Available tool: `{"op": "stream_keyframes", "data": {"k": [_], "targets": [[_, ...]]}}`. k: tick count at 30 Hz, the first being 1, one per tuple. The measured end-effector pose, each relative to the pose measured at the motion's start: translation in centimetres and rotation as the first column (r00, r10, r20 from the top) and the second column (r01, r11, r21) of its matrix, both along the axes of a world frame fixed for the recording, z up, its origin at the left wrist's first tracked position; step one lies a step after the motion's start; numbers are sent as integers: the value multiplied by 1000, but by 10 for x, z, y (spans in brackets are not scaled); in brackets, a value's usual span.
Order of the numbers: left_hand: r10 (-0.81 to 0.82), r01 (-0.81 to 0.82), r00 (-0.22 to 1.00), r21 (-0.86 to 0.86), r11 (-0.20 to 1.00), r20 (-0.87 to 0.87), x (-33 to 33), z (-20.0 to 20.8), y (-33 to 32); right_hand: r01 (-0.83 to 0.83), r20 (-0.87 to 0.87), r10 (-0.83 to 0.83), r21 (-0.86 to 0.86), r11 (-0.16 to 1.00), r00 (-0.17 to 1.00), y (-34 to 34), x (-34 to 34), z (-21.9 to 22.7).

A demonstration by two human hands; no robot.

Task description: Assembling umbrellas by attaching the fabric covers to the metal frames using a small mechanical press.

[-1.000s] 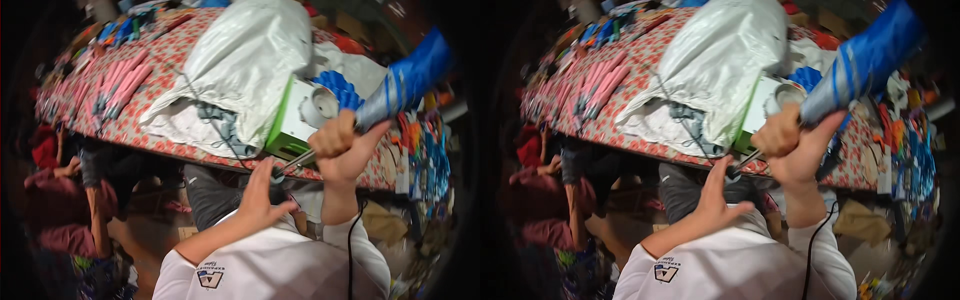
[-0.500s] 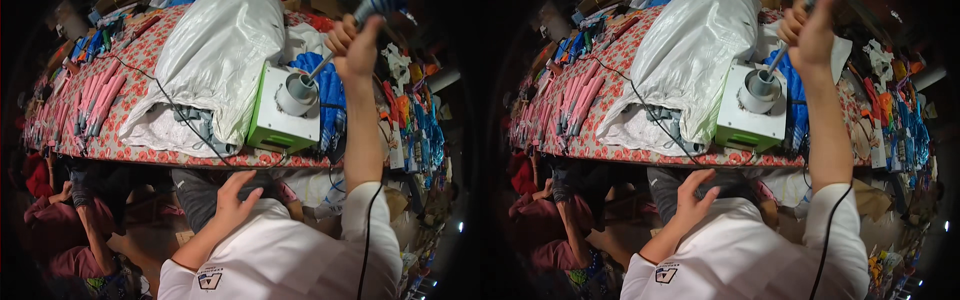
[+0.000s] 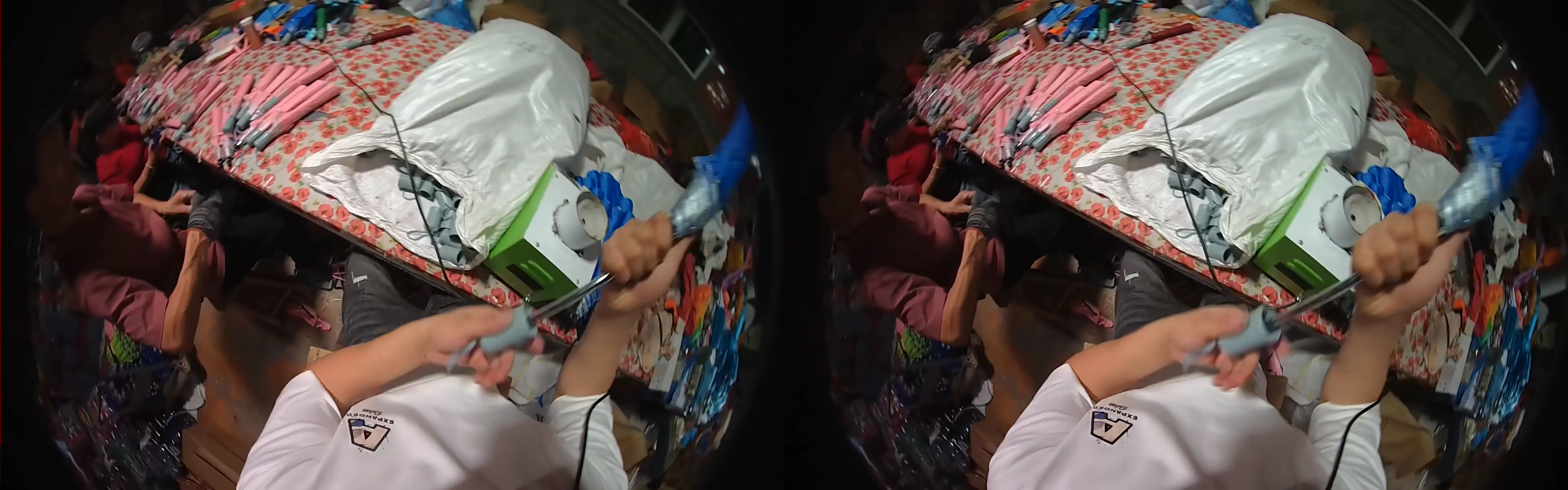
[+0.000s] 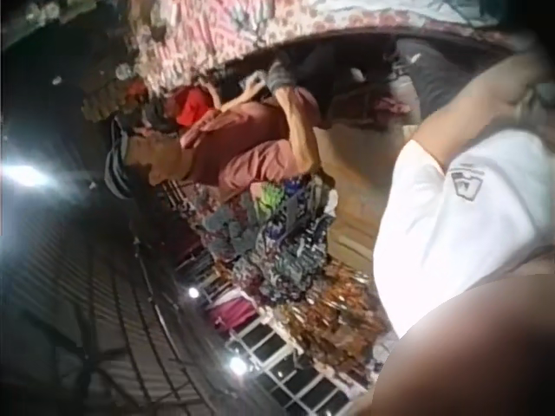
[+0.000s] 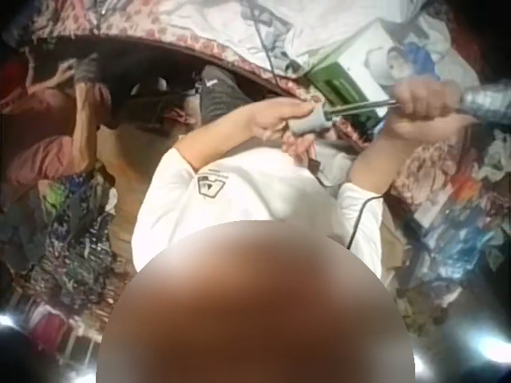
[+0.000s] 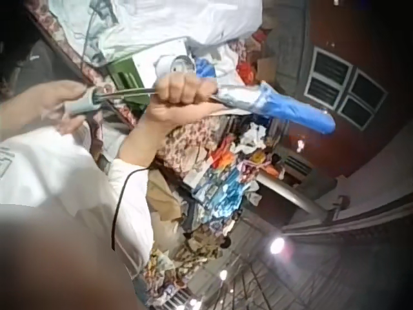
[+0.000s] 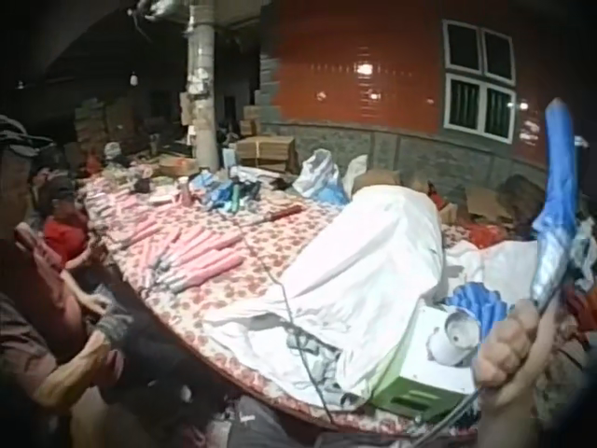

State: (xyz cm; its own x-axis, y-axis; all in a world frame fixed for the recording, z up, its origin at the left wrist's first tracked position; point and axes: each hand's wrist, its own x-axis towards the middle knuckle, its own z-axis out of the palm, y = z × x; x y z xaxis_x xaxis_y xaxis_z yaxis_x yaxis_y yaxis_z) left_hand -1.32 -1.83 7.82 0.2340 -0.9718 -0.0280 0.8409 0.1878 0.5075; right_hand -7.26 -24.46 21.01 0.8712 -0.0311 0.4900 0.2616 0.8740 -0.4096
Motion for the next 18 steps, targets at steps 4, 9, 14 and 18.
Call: {"op": "stream_keyframes", "data": {"k": [4,9,14,18], "targets": [[170,-597,312,53,801,935,-24,4,2,347,-338,-320,21,937,885,13,7,-39],[243,-728,63,-122,675,968,-10,-46,4,663,-483,-629,-125,738,609,58,32,-62],[-527,495,833,-201,846,-166,-3,-15,27,7,-171,13,119,993,985,42,9,-42],[-76,-536,390,294,792,917,-12,-2,19,360,-515,-321,-25,932,795,34,27,-77]]}}
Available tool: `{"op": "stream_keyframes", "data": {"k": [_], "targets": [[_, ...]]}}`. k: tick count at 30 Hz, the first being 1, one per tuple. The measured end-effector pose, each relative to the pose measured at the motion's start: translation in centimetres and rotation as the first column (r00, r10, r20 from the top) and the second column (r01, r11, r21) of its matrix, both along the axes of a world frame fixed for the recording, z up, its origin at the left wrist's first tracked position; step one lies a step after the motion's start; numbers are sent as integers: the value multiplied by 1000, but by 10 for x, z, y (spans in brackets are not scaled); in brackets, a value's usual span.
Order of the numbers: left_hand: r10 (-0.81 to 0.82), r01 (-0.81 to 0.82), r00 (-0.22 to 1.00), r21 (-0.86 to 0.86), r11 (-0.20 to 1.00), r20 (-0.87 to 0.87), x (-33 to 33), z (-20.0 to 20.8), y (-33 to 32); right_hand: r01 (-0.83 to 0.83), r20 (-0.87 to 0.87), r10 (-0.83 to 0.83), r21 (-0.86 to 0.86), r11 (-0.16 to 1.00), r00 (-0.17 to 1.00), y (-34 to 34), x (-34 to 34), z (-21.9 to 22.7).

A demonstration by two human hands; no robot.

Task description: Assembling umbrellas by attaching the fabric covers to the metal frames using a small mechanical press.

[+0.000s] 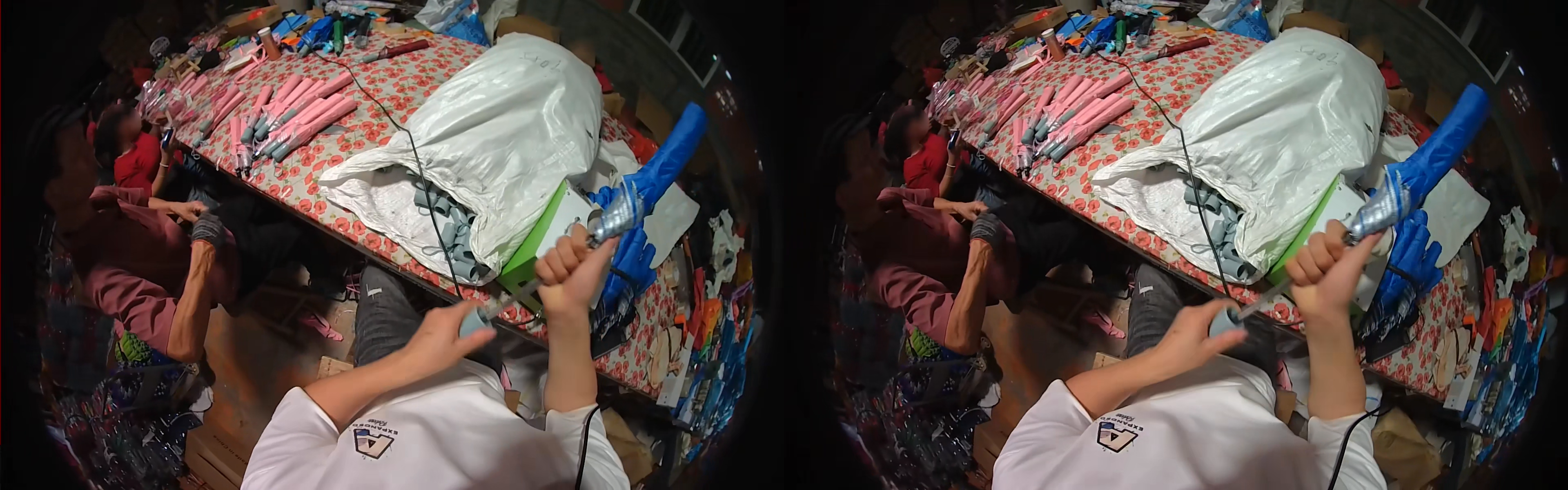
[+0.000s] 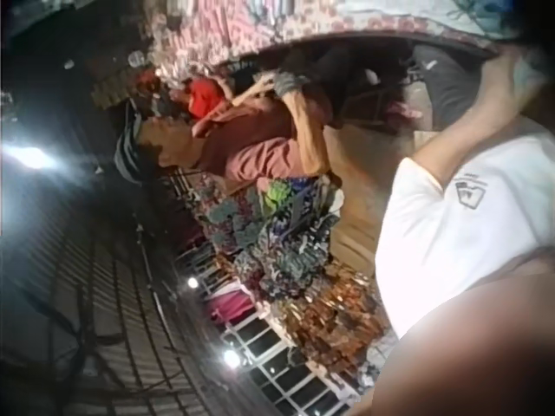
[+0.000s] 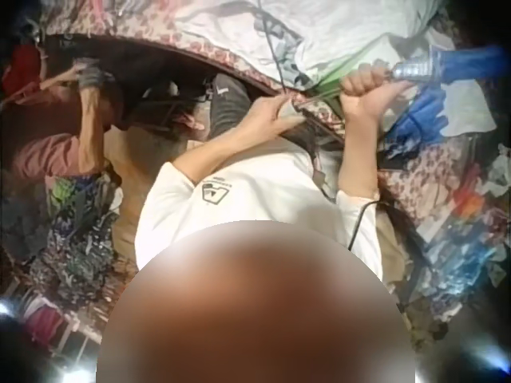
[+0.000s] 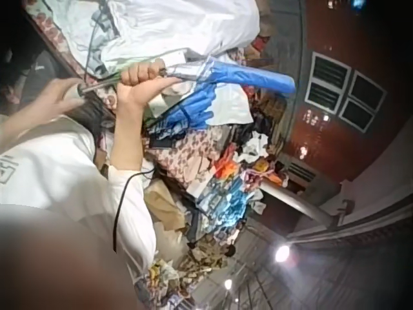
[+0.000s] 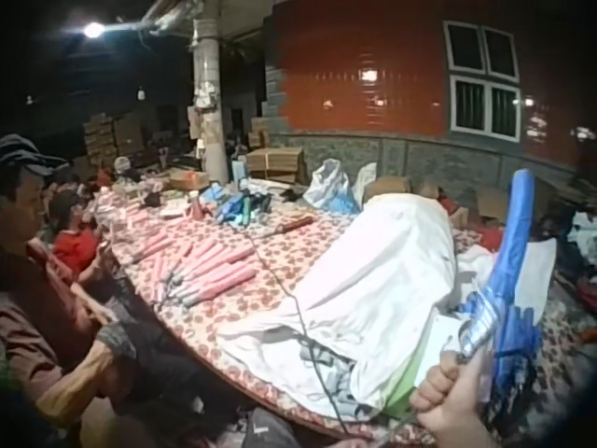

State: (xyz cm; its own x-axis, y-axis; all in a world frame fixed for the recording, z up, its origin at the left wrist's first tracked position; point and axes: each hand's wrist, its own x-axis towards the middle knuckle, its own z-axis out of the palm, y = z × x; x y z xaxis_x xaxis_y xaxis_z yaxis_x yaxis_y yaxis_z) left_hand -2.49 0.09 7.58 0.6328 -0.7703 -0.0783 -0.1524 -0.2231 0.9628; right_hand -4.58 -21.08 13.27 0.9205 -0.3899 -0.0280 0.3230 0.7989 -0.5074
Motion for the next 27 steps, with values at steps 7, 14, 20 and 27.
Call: {"op": "stream_keyframes", "data": {"k": [7,14,20,27], "targets": [[162,-151,980,-97,984,115,1,-46,-2,61,48,-43,-457,887,998,26,10,15],[243,-247,961,-13,969,-135,7,-8,7,-308,-265,163,-731,608,950,37,30,-26],[293,-323,689,81,943,-663,19,-48,32,-596,-484,354,-576,559,800,89,8,-97],[683,-700,615,126,703,-395,70,-75,53,-642,-605,258,-590,490,753,91,-33,-136]]}}
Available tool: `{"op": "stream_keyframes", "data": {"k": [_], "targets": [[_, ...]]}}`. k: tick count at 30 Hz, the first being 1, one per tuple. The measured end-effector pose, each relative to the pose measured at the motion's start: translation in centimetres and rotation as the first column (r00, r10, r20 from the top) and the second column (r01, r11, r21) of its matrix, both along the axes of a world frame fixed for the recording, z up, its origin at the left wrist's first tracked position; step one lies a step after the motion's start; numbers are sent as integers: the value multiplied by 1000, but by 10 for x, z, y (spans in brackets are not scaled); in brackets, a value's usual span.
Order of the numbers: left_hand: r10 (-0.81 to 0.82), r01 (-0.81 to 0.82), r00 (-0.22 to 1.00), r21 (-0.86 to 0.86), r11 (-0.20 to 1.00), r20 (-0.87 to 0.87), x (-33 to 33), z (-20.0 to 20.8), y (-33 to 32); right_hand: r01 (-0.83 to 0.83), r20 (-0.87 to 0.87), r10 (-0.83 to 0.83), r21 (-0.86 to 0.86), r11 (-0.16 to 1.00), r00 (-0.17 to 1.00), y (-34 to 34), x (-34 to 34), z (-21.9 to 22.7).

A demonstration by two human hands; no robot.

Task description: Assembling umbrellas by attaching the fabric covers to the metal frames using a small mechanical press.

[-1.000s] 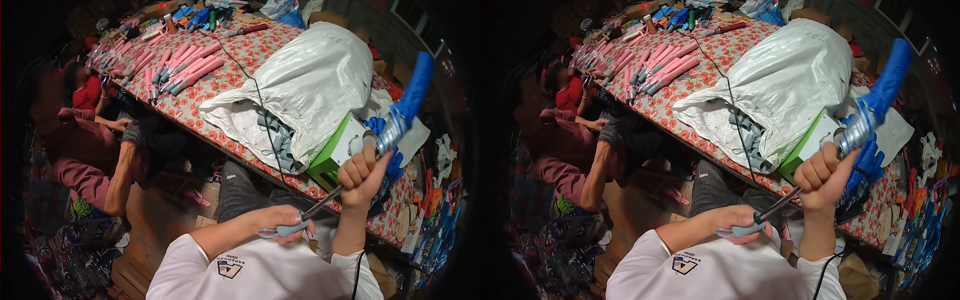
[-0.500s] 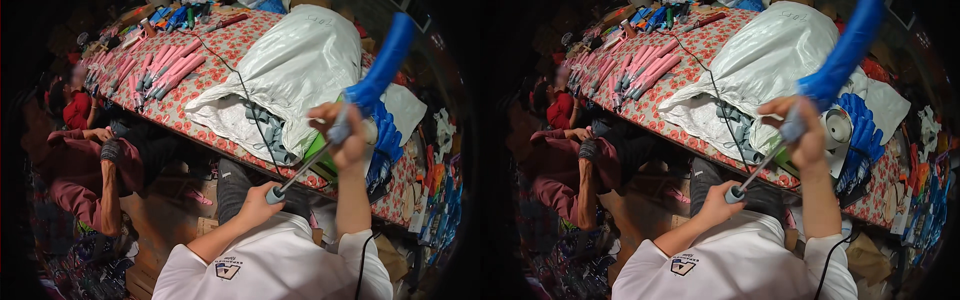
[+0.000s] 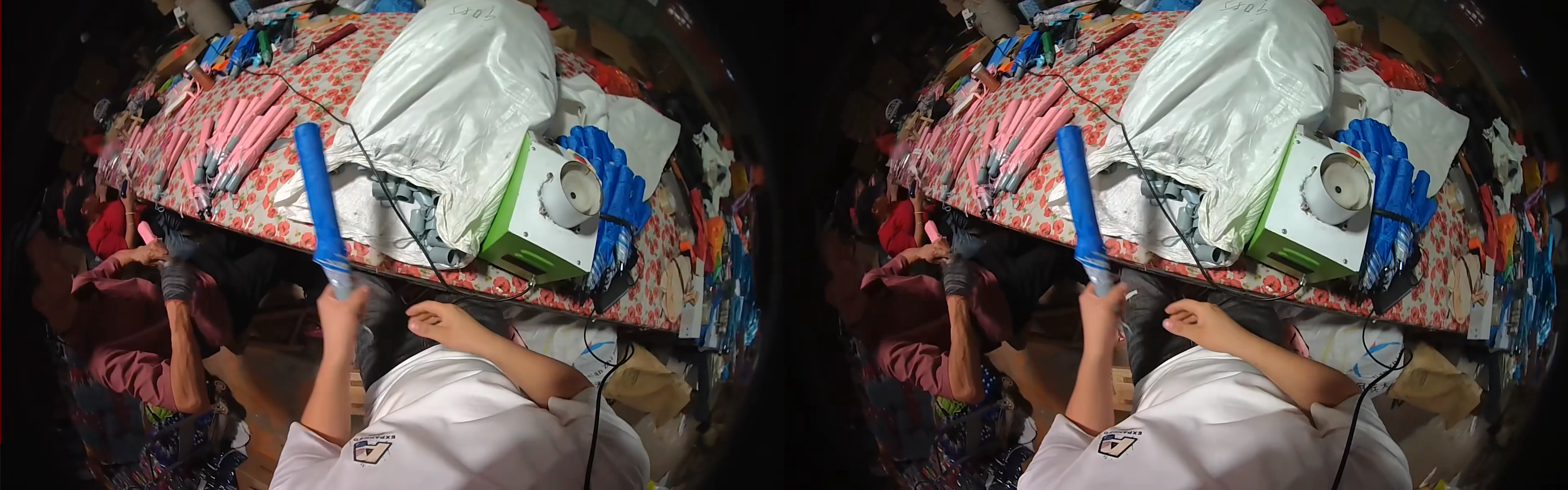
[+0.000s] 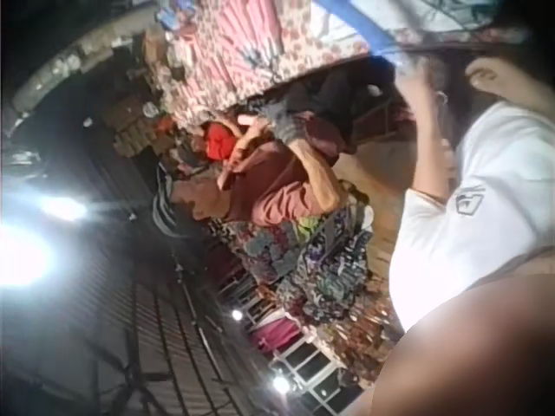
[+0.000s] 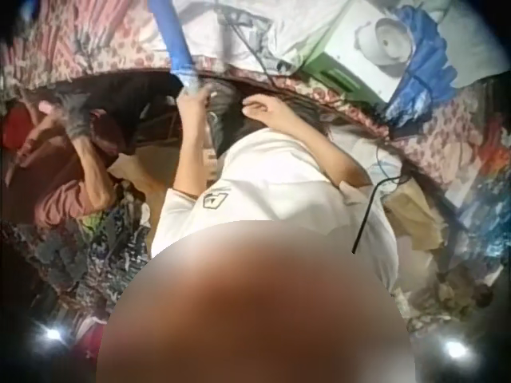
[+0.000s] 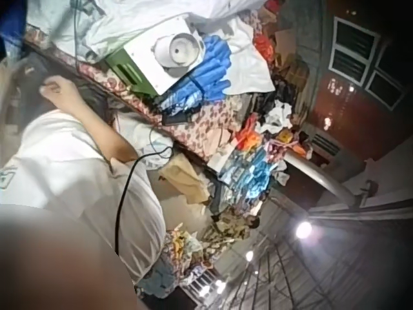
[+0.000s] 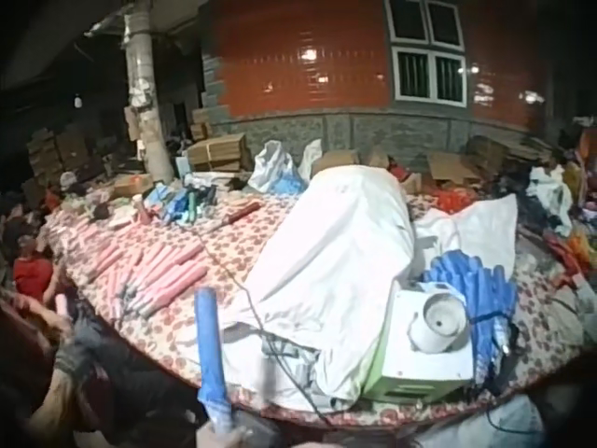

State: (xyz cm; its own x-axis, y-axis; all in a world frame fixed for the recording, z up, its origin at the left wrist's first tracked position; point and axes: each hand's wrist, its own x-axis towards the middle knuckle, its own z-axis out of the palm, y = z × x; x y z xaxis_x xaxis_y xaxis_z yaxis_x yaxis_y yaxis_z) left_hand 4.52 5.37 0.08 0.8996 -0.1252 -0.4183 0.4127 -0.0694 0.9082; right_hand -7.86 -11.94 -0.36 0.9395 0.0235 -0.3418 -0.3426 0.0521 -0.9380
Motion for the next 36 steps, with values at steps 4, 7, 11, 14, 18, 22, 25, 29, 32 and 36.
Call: {"op": "stream_keyframes", "data": {"k": [4,7,11,14,18,22,25,29,32,36], "targets": [[-1,-95,970,381,920,243,87,-50,26,-26,-86,26,-9,1000,996,-17,-22,-21],[-128,-135,942,699,702,311,158,-62,43,17,-115,-26,-78,997,993,-19,-38,-34],[-171,-63,958,754,654,229,223,-60,33,45,-146,-62,-117,992,987,-22,-48,-40],[-120,-94,969,772,628,216,257,-74,23,60,-171,-81,-126,990,982,-22,-50,-42],[-213,-312,819,726,613,532,279,-83,20,110,-157,-131,-136,985,979,-19,-54,-50],[-402,-205,839,897,391,367,276,-86,23,101,-165,-129,-168,981,978,-22,-54,-52],[-562,-266,636,834,483,529,244,-103,-3,92,-180,-127,-191,977,975,-25,-52,-52],[-629,-87,445,729,679,638,198,-139,-82,43,-208,-94,-240,970,974,-23,-47,-44],[-583,-120,337,648,752,739,219,-160,-120,11,-187,-60,-251,968,981,-21,-38,-36],[-666,92,497,729,678,556,244,-134,-160,5,-197,-67,-297,955,978,-26,-41,-45]]}}
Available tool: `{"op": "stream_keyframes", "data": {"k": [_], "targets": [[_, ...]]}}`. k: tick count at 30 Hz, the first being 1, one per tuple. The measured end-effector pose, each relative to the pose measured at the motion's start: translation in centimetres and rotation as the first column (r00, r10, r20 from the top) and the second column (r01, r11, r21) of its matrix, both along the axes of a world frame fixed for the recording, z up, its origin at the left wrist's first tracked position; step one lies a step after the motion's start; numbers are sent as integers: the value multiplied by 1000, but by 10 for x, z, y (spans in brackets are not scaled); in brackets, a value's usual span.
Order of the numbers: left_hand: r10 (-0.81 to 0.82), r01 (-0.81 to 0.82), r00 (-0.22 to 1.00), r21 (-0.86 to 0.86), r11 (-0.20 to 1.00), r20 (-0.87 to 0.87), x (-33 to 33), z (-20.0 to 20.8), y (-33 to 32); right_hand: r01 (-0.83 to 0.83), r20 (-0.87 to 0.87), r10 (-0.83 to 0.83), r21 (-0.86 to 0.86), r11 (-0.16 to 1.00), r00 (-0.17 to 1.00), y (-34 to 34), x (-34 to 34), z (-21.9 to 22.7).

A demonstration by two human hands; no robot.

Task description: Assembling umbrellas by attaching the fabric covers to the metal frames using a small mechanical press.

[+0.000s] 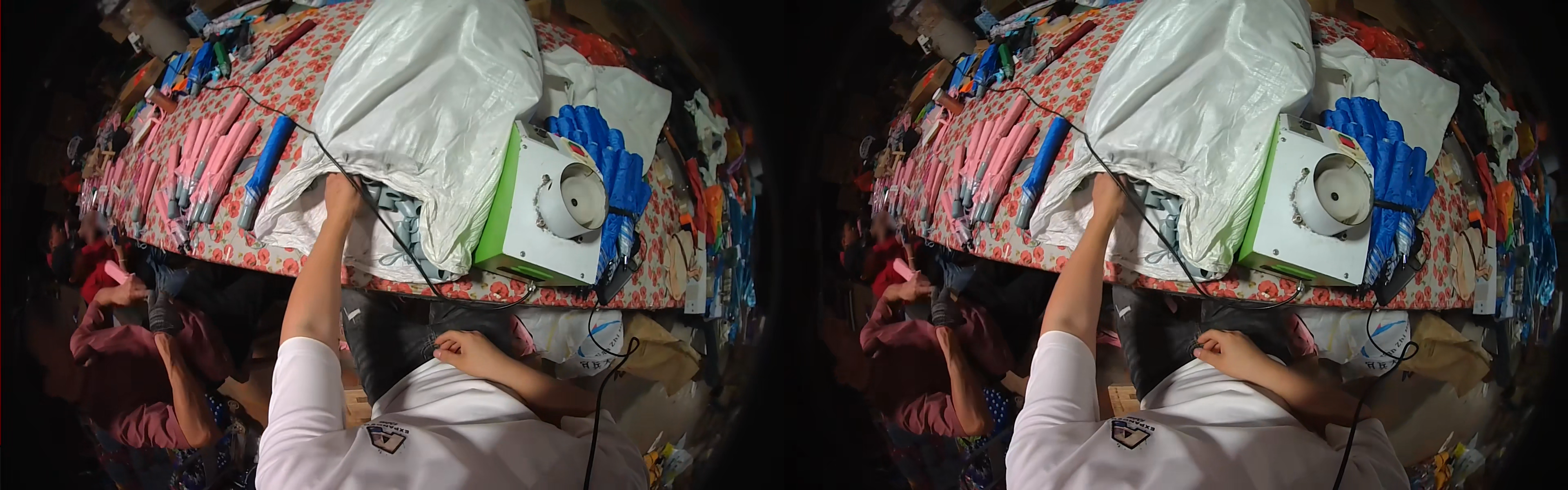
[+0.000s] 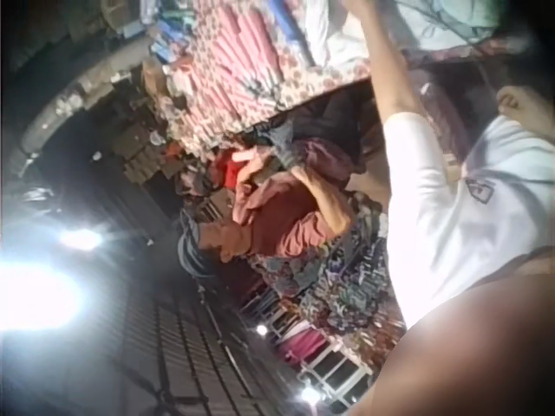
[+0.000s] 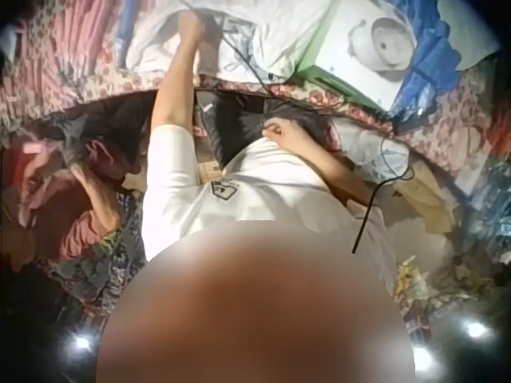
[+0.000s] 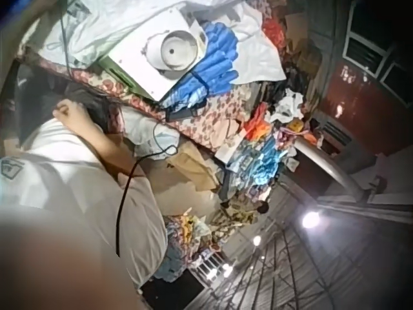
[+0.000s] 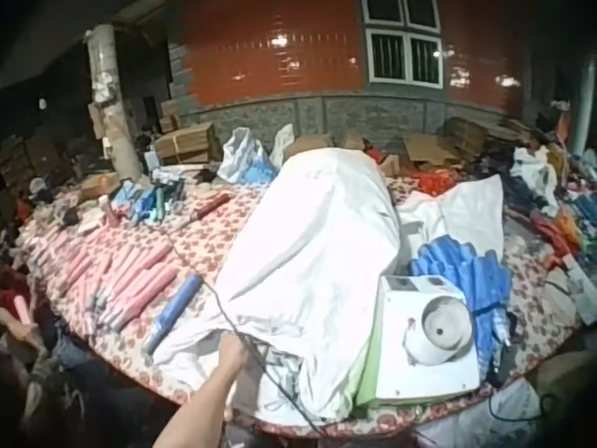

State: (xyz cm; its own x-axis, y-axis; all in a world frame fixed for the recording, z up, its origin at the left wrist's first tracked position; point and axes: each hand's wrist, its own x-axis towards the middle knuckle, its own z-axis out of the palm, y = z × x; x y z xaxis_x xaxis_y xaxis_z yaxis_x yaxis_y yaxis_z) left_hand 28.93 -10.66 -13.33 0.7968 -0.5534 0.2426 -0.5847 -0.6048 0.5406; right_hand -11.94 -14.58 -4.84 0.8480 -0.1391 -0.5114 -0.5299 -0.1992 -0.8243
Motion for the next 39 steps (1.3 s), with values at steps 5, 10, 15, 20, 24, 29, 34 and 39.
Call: {"op": "stream_keyframes", "data": {"k": [5,10,15,20,24,29,34,39], "targets": [[-60,76,995,217,973,-80,-10,26,-69,-11,-17,10,-16,1000,1000,3,8,-3],[-335,342,903,22,939,268,19,-48,-85,-37,5,37,-25,999,999,3,31,-3],[-325,325,916,41,945,237,12,-29,-57,-51,35,53,-68,996,998,-6,59,-7],[-353,345,915,77,936,194,8,6,-2,90,336,41,-364,927,941,12,102,-20],[-167,120,917,151,981,361,0,-3,43,250,422,116,-712,656,899,18,144,-41],[150,-120,976,-186,975,158,-4,-20,86,366,448,-19,-704,608,894,-5,174,-50],[181,-167,982,-195,966,56,1,-13,93,467,507,-107,-665,582,855,-21,185,-75],[273,-283,939,-19,959,-211,10,-3,101,304,472,23,-603,737,882,1,154,-44]]}}
